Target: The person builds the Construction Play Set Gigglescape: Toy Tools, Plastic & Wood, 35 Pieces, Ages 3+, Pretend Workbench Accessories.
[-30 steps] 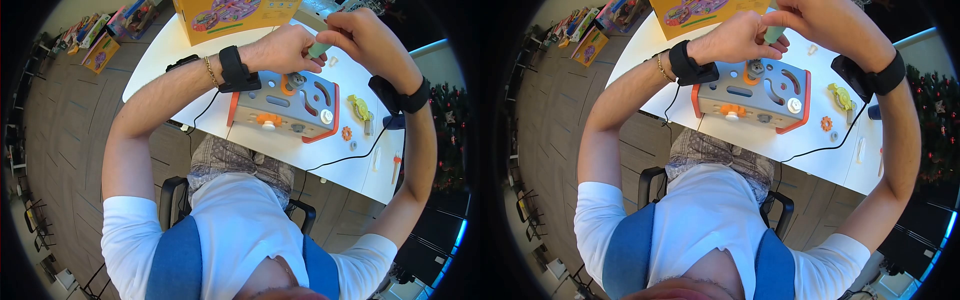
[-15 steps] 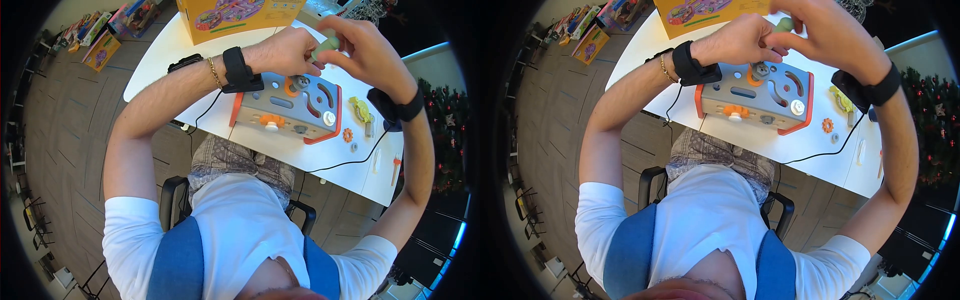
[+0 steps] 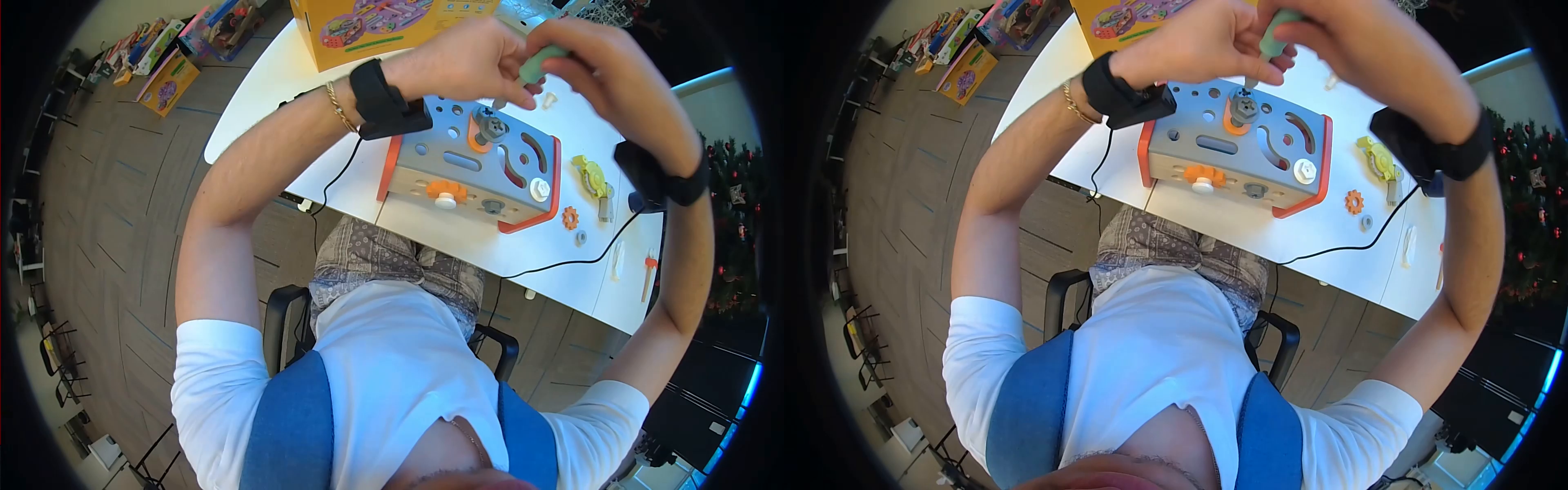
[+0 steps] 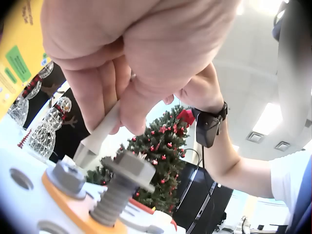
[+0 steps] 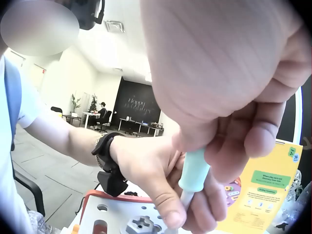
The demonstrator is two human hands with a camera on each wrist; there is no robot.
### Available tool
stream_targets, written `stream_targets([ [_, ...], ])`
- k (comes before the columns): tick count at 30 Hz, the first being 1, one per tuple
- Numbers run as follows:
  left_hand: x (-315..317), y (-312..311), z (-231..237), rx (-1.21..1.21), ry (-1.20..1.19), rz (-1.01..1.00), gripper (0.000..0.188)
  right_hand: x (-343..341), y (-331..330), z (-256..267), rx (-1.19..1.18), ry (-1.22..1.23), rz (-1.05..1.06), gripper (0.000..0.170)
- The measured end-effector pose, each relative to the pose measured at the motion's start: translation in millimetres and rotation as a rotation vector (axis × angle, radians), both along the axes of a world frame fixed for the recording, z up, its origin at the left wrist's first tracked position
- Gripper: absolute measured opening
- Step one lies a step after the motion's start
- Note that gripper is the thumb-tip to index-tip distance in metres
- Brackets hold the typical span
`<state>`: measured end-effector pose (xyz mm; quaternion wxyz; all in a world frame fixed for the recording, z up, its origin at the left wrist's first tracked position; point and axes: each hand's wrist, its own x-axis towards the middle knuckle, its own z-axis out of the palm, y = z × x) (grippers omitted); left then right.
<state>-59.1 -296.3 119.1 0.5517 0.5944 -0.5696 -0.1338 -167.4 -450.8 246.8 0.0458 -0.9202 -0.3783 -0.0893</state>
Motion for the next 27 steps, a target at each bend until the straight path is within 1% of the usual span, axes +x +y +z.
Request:
stream_targets([
  [1, 3.4, 2.3, 9.7, 0.027, 0.089, -0.134, 0.029, -3.3, -3.5, 15.7, -0.037, 0.047, 0.004, 0.016],
  [2, -0.6, 7.3, 18.7, 0.028, 0.096, -0.133, 0.029, -15.2, 4.9, 31.5, -0.090, 0.135, -0.174, 0.017],
  [4, -22.7, 24.8, 42.4, 0.127, 0.007, -0.054, 0.018, -38.9, 49.9, 25.3, -0.008, -0.076, -0.217, 0.020],
  [5, -42.3, 44.4, 57.6, 0.108, -0.186, 0.011, 0.025, -34.7, 38.4, 21.7, -0.007, -0.077, -0.221, 0.020],
  [6, -37.3, 36.2, 46.1, 0.107, -0.189, 0.007, 0.025, -25.0, 17.3, 17.9, -0.015, 0.048, -0.111, 0.016],
  [7, -25.8, 21.2, 24.5, 0.076, -0.170, -0.016, 0.027, -19.6, 5.3, 16.0, -0.025, 0.170, -0.001, 0.017],
  [9, -21.5, 14.4, 17.3, 0.044, -0.155, -0.042, 0.030, -20.7, 5.4, 15.5, -0.020, 0.163, -0.014, 0.018],
  [11, -26.1, 20.4, 27.2, 0.226, -0.274, 0.090, 0.029, -21.8, 5.3, 11.6, -0.012, 0.162, -0.028, 0.018],
  [14, -21.5, 15.5, 21.2, 0.208, -0.265, 0.035, 0.030, -24.6, 5.8, 8.8, 0.006, 0.134, -0.059, 0.019],
  [16, -22.2, 13.4, 17.1, 0.172, -0.253, 0.016, 0.030, -28.9, 9.8, 15.8, -0.059, 0.219, -0.190, 0.015],
  [17, -23.2, 12.4, 15.4, 0.137, -0.239, -0.004, 0.030, -32.7, 17.3, 23.2, -0.059, 0.214, -0.191, 0.015],
  [19, -21.6, 9.1, 11.6, 0.122, -0.212, -0.023, 0.030, -40.8, 34.3, 39.9, -0.092, 0.250, -0.368, 0.022],
  [20, -20.1, 8.0, 11.0, 0.108, -0.182, -0.042, 0.030, -42.4, 34.3, 42.5, -0.091, 0.245, -0.371, 0.022],
  [22, -22.2, 10.5, 11.3, 0.131, -0.163, -0.038, 0.029, -45.6, 32.0, 44.7, -0.109, 0.197, -0.217, 0.027],
  [23, -24.3, 12.3, 12.4, 0.155, -0.142, -0.033, 0.027, -42.5, 28.4, 40.2, -0.172, 0.121, -0.237, 0.027],
  [24, -25.5, 12.3, 11.4, 0.158, -0.140, -0.037, 0.027, -42.1, 28.5, 36.1, -0.170, 0.123, -0.240, 0.027],
  [26, -25.6, 11.0, 11.5, 0.139, -0.271, 0.029, 0.027, -41.0, 35.8, 28.9, -0.130, 0.055, -0.306, 0.027],
  [27, -23.8, 10.7, 11.3, 0.136, -0.276, 0.026, 0.027, -49.8, 49.0, 17.1, 0.017, -0.095, -0.304, 0.031],
])
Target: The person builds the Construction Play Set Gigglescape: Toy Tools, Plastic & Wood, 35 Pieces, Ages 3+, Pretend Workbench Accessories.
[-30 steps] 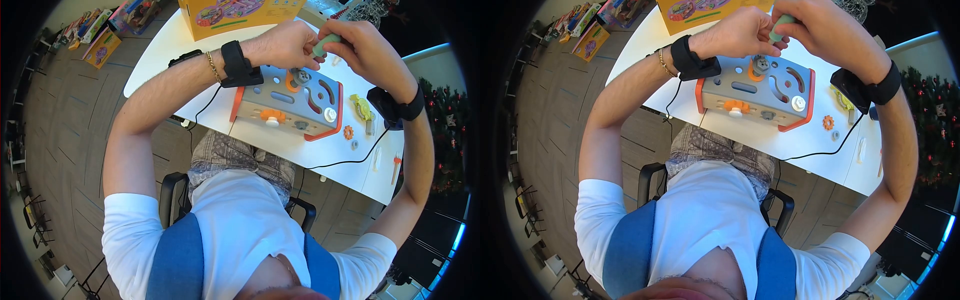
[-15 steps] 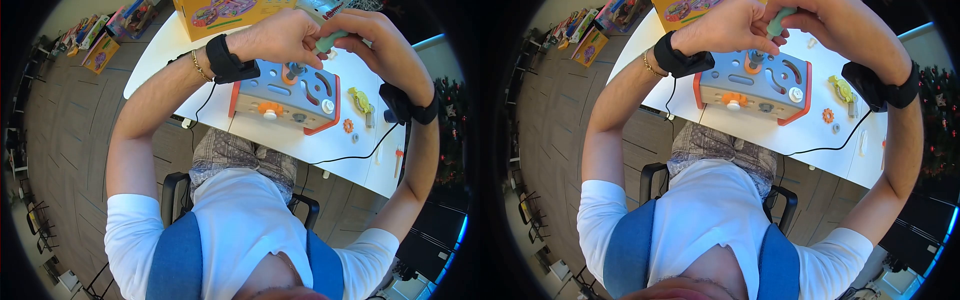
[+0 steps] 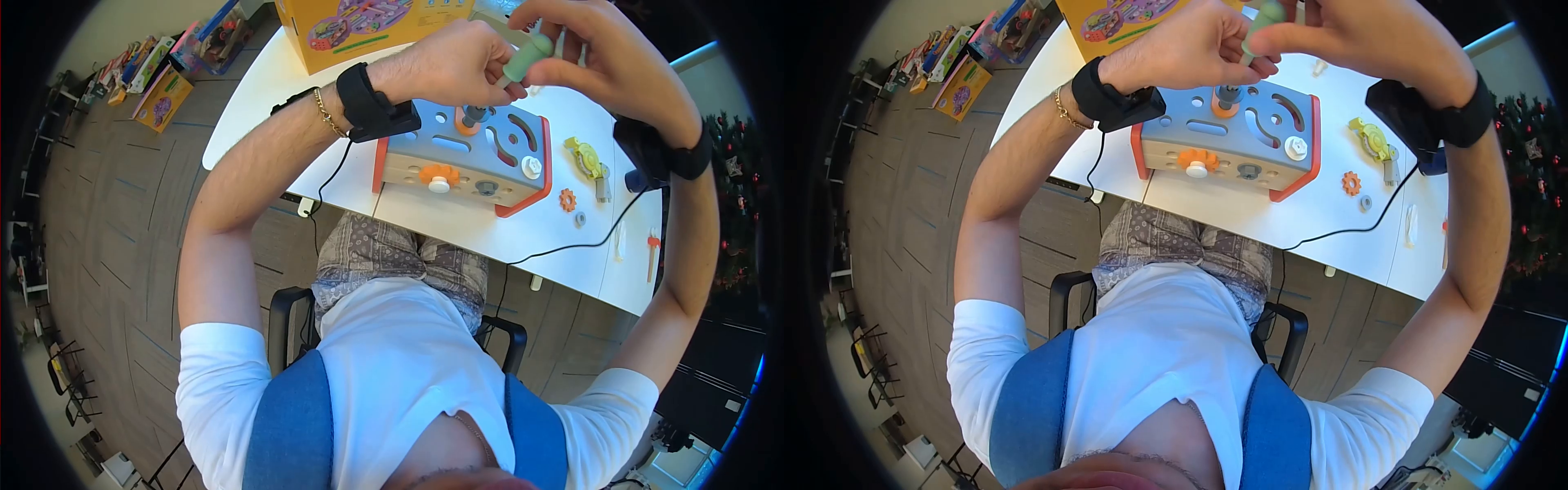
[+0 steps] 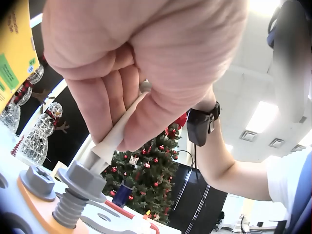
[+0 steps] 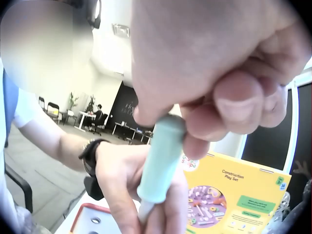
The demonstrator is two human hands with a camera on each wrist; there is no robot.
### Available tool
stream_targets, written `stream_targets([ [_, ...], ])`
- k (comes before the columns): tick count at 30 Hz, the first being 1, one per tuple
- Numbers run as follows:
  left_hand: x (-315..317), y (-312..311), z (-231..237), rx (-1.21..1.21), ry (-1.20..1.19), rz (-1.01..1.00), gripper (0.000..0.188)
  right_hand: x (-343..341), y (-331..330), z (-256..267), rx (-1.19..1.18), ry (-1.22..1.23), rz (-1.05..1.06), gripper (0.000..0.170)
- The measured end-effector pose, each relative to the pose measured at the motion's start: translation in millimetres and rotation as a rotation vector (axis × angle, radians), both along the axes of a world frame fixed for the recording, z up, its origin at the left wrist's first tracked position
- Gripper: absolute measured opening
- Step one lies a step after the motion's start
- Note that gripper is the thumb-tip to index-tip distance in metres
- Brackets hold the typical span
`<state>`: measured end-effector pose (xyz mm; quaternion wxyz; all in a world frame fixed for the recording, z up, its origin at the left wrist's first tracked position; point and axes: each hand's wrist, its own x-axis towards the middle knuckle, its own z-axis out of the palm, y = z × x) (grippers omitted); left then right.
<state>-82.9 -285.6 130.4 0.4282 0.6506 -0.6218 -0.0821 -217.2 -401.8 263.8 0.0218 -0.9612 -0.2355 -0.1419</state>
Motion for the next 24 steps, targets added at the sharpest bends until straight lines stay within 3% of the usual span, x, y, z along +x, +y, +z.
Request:
stream_targets([
  [1, 0.6, 0.7, -3.1, -0.009, 0.081, -0.004, 0.027, 4.5, -6.6, 2.2, -0.001, 0.003, -0.001, 0.031],
  [3, 1.4, 1.2, -6.2, -0.018, 0.164, -0.005, 0.028, 18.9, -24.7, 15.7, -0.112, 0.302, -0.041, 0.035],
  [4, 2.4, 0.1, -5.9, 0.009, 0.058, 0.029, 0.026, 15.2, -19.7, 28.2, -0.276, 0.348, 0.019, 0.036],
  [5, 2.1, 0.0, -6.1, 0.039, -0.046, 0.062, 0.025, 9.8, -11.3, 19.7, -0.274, 0.349, 0.019, 0.036],
  [7, 1.6, 1.9, -5.1, 0.017, 0.022, 0.035, 0.022, 3.5, 4.4, -2.1, -0.114, 0.024, -0.128, 0.032],
  [8, -0.4, 3.2, -4.9, -0.002, 0.096, 0.007, 0.020, 8.4, -10.3, 29.6, 0.166, 0.408, 0.114, 0.034],
  [9, -1.6, 4.3, -2.9, -0.002, 0.091, 0.007, 0.020, 10.9, -18.1, 26.6, 0.166, 0.403, 0.115, 0.034],
  [11, -4.7, 6.2, 2.8, 0.085, -0.057, 0.094, 0.019, 15.6, -24.9, 17.1, -0.109, 0.290, -0.039, 0.032],
  [12, -6.9, 6.8, 4.2, 0.088, -0.064, 0.089, 0.019, 18.8, -28.7, 30.3, -0.224, 0.441, 0.095, 0.030],
  [13, -9.1, 7.2, 4.4, 0.094, -0.015, 0.077, 0.020, 14.9, -20.5, 29.4, -0.220, 0.435, 0.087, 0.030],
  [15, -6.4, 5.5, 1.8, 0.101, 0.025, 0.056, 0.021, 5.6, 3.9, 26.2, 0.200, 0.388, -0.156, 0.030],
  [17, -3.4, 1.4, -6.2, 0.014, 0.217, -0.027, 0.023, 5.4, -6.4, 22.2, 0.174, 0.433, -0.149, 0.032],
  [19, -3.0, 0.1, -7.9, 0.032, 0.173, -0.012, 0.024, 10.0, -21.8, 3.9, -0.184, 0.186, -0.061, 0.031],
  [20, -3.5, 1.1, -8.1, 0.054, 0.117, 0.009, 0.024, 6.2, -16.1, 4.2, -0.208, 0.192, -0.200, 0.030],
  [21, -3.2, 1.9, -8.3, 0.057, 0.120, 0.013, 0.024, 3.1, -13.8, 6.7, -0.206, 0.195, -0.196, 0.030],
  [23, -1.6, 2.2, -6.7, 0.047, 0.095, -0.007, 0.026, 0.4, -14.2, 10.9, 0.213, 0.304, 0.016, 0.028],
  [24, -2.3, 2.6, -6.3, 0.046, 0.096, -0.003, 0.026, 9.0, -35.1, 8.1, 0.054, 0.403, 0.033, 0.025],
])
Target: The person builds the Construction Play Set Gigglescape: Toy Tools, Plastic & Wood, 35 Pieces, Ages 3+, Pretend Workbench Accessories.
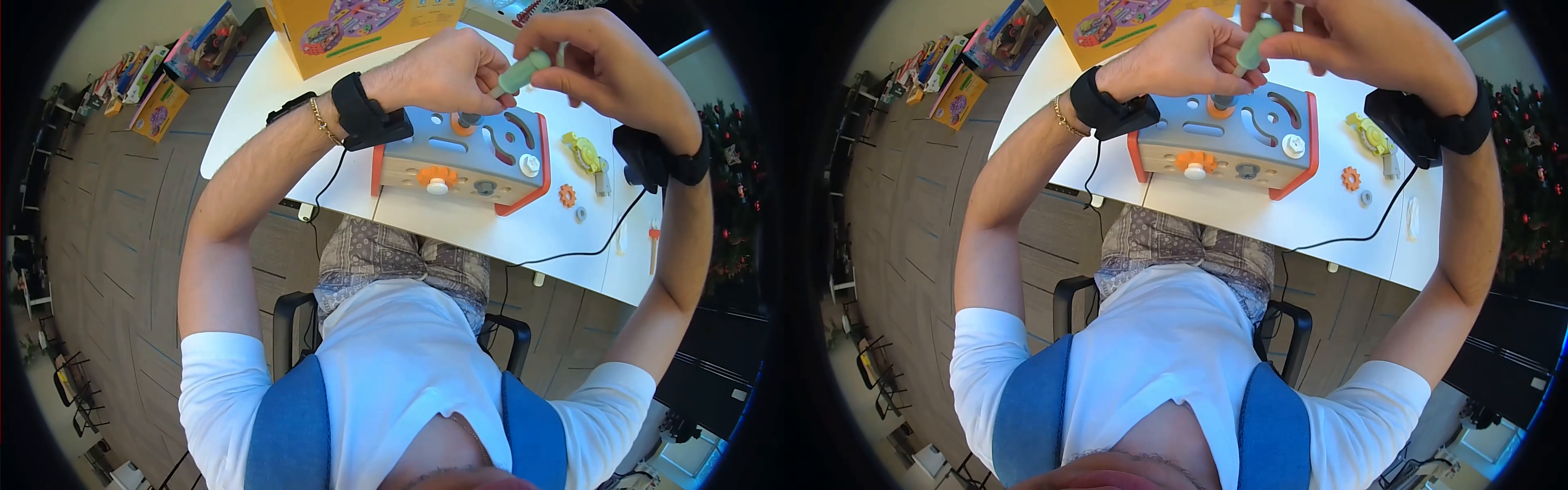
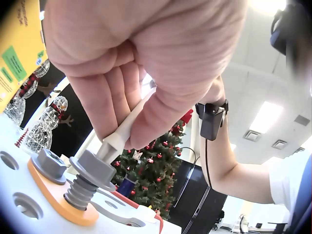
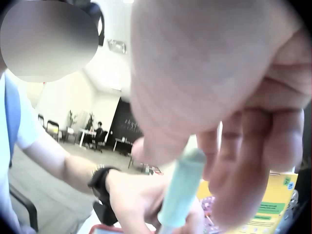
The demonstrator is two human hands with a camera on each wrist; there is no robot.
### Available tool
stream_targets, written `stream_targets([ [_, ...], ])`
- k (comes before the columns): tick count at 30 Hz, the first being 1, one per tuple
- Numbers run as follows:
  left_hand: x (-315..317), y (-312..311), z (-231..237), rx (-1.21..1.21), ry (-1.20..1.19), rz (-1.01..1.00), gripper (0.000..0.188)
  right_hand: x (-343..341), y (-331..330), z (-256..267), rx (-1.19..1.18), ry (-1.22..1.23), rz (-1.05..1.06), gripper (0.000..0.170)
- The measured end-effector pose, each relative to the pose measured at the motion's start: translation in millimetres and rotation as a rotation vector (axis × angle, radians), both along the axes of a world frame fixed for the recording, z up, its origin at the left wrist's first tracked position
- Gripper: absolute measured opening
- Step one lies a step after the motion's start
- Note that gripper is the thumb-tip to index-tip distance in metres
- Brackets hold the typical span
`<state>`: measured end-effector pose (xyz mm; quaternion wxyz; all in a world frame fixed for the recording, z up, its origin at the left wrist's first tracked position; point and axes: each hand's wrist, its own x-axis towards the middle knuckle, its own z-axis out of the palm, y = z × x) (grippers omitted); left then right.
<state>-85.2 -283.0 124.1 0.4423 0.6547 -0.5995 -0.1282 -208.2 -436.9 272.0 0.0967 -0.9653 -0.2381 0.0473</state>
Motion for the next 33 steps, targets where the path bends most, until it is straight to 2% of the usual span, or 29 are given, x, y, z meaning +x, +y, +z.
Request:
stream_targets([
  [1, -1.1, 0.2, 0.7, 0.027, -0.015, 0.007, 0.027, -0.3, 4.6, 1.2, 0.001, -0.001, 0.001, 0.025],
  [3, -2.2, -0.6, -0.9, 0.057, -0.027, 0.010, 0.028, -2.4, 17.2, 3.4, -0.241, -0.083, -0.198, 0.026],
  [4, -2.5, -0.5, -2.6, 0.027, 0.003, 0.011, 0.028, -1.3, 11.7, 3.0, -0.238, -0.082, -0.200, 0.026],
  [6, -0.2, -1.6, -3.5, -0.008, 0.031, 0.011, 0.027, 3.4, -4.7, 3.6, 0.116, 0.105, 0.067, 0.028],
  [7, -0.5, -0.7, -2.0, 0.021, 0.034, 0.006, 0.027, 2.6, -1.9, 9.2, 0.115, 0.109, 0.068, 0.028],
  [9, -0.7, -0.3, -2.0, 0.051, 0.038, 0.005, 0.027, -0.6, 10.3, 25.0, -0.187, 0.138, 0.053, 0.028],
  [10, -0.9, -1.1, -3.4, 0.040, 0.063, 0.012, 0.027, -1.6, 15.8, 22.0, -0.185, 0.139, 0.054, 0.028],
  [12, 0.6, -1.8, -6.0, 0.034, 0.084, 0.015, 0.028, -3.9, 23.8, 10.1, 0.191, -0.002, -0.074, 0.028],
  [13, 2.8, -2.0, -7.2, 0.041, 0.048, 0.014, 0.028, -1.5, 16.1, 4.5, 0.191, -0.005, -0.075, 0.028],
  [15, 4.2, -0.8, -5.2, 0.048, 0.014, 0.016, 0.028, 7.6, -4.8, -4.6, -0.012, -0.036, 0.095, 0.030],
  [16, 1.8, 0.6, -1.7, 0.074, 0.027, 0.028, 0.028, 5.8, 4.5, -1.3, -0.182, -0.113, -0.027, 0.031],
  [18, 0.1, 0.6, -4.7, 0.108, 0.044, 0.035, 0.028, 2.3, 6.5, -1.2, -0.149, -0.085, -0.007, 0.032],
  [20, 3.9, -1.8, -9.3, 0.001, 0.064, -0.014, 0.029, 1.4, 5.2, -0.3, -0.118, -0.072, 0.009, 0.033],
  [24, 1.0, -1.8, -13.4, 0.047, 0.114, 0.005, 0.030, 6.8, 0.2, -4.3, -0.258, 0.017, -0.030, 0.034],
  [27, 2.1, -2.2, -10.2, 0.074, 0.094, -0.003, 0.031, 8.3, -6.1, -9.6, -0.149, -0.130, -0.004, 0.030],
  [29, 1.7, -0.5, -12.1, 0.084, 0.151, -0.010, 0.030, 11.4, -1.1, -3.5, 0.026, 0.064, 0.159, 0.030],
  [30, 1.7, 0.1, -12.0, 0.086, 0.148, -0.013, 0.030, 7.3, 3.3, 5.4, -0.167, 0.120, -0.023, 0.028],
  [31, 1.7, -0.2, -11.4, 0.079, 0.124, -0.009, 0.030, 7.3, 3.6, 3.6, -0.169, 0.118, -0.027, 0.028],
  [33, 0.3, -0.5, -14.7, 0.077, 0.107, -0.010, 0.029, 5.7, 4.0, -4.9, -0.082, -0.074, 0.090, 0.027],
])
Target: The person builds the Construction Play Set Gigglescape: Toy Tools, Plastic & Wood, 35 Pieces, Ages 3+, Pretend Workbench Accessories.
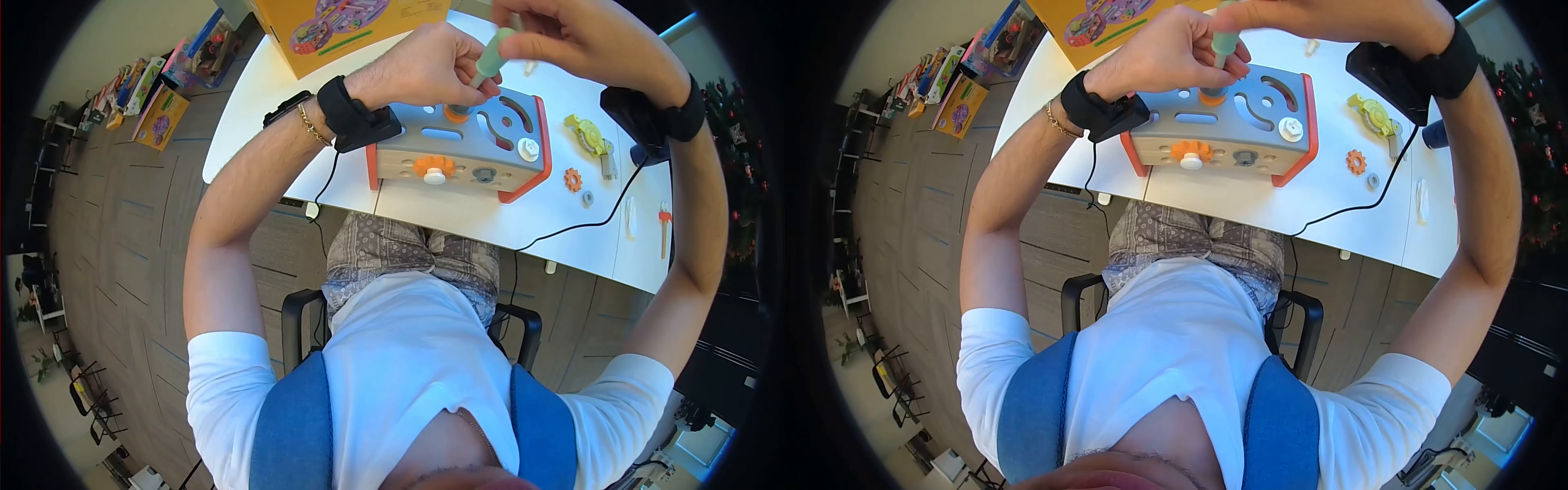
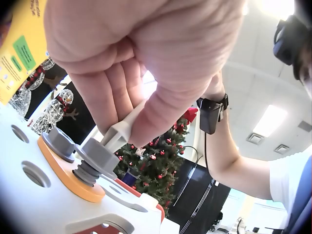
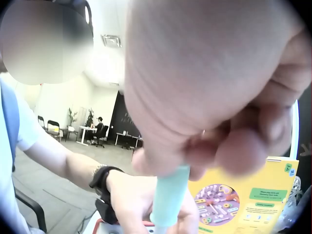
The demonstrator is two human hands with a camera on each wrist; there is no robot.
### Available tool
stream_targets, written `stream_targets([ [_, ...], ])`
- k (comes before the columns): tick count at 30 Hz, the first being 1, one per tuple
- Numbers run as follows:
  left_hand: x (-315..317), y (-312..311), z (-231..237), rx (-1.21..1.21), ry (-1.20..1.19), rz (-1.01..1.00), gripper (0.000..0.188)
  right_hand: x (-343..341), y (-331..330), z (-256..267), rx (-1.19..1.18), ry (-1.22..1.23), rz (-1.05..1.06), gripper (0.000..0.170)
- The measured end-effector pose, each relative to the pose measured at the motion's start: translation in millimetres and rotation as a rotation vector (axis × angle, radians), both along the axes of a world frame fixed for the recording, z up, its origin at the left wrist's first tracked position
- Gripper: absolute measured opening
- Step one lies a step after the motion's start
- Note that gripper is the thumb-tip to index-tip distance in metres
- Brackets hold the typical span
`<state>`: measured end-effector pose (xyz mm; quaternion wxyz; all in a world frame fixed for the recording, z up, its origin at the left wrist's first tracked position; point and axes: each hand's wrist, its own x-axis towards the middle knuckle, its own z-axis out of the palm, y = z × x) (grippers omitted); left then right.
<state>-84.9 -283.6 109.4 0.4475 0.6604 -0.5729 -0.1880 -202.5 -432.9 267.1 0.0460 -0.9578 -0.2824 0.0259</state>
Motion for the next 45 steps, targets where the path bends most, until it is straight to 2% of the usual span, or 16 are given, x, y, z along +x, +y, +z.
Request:
stream_targets([
  [4, 4.2, 0.1, -3.4, -0.030, 0.000, 0.006, 0.029, 8.0, 3.4, 10.3, -0.084, 0.169, -0.113, 0.028],
  [7, 1.5, 0.0, -0.3, -0.009, -0.014, 0.011, 0.030, 7.6, 0.7, -0.4, -0.121, -0.097, -0.053, 0.021],
  [10, 2.1, -1.2, -1.9, 0.019, -0.017, 0.020, 0.031, 8.4, -10.6, 1.6, 0.048, 0.157, 0.012, 0.023],
  [11, 2.9, -1.4, -1.9, 0.035, 0.013, 0.020, 0.031, 6.0, -3.7, 7.4, -0.065, 0.191, -0.087, 0.025],
  [14, 0.0, 1.4, 5.2, 0.122, -0.080, 0.005, 0.028, 1.8, 3.4, -4.2, -0.059, -0.011, -0.212, 0.027],
  [15, -0.5, 1.7, 7.1, 0.118, -0.088, 0.004, 0.028, -3.1, 3.7, 0.5, 0.123, 0.061, -0.141, 0.026],
  [18, -1.4, 3.0, 7.1, 0.123, -0.041, 0.029, 0.029, 2.5, 0.1, 2.1, 0.015, 0.088, -0.121, 0.028],
  [21, 0.8, 1.6, 10.5, 0.194, -0.061, 0.004, 0.048, 3.1, 5.9, -2.2, -0.038, 0.096, -0.164, 0.027],
  [23, 2.2, 1.4, 14.2, -0.131, -0.018, -0.020, 0.030, 0.2, 17.4, 0.6, -0.041, 0.082, -0.219, 0.026],
  [25, 4.5, -0.7, 12.4, -0.127, 0.008, -0.036, 0.029, -3.6, 30.5, 12.7, 0.217, 0.152, -0.152, 0.029],
  [26, 4.9, -0.4, 10.8, -0.122, 0.033, -0.051, 0.029, -2.1, 30.3, 12.4, 0.215, 0.156, -0.147, 0.029],
  [28, 5.8, 0.1, 8.4, -0.130, 0.012, -0.043, 0.029, 1.7, 24.5, 11.6, -0.277, 0.087, -0.219, 0.029],
  [29, 5.5, -0.9, 6.9, -0.136, -0.008, -0.044, 0.030, 1.1, 19.2, 7.3, -0.274, 0.087, -0.224, 0.029],
  [31, 6.3, -2.4, 5.0, -0.132, -0.001, -0.053, 0.030, 0.7, 6.9, -4.5, 0.079, -0.034, -0.025, 0.025],
  [38, 0.7, 3.8, 8.8, -0.092, -0.017, 0.000, 0.029, 6.3, -4.5, -9.1, 0.148, 0.043, 0.007, 0.024],
  [45, 1.2, 0.6, 1.0, -0.088, -0.017, -0.012, 0.031, 3.1, 7.2, -8.3, -0.056, -0.023, -0.140, 0.029],
])
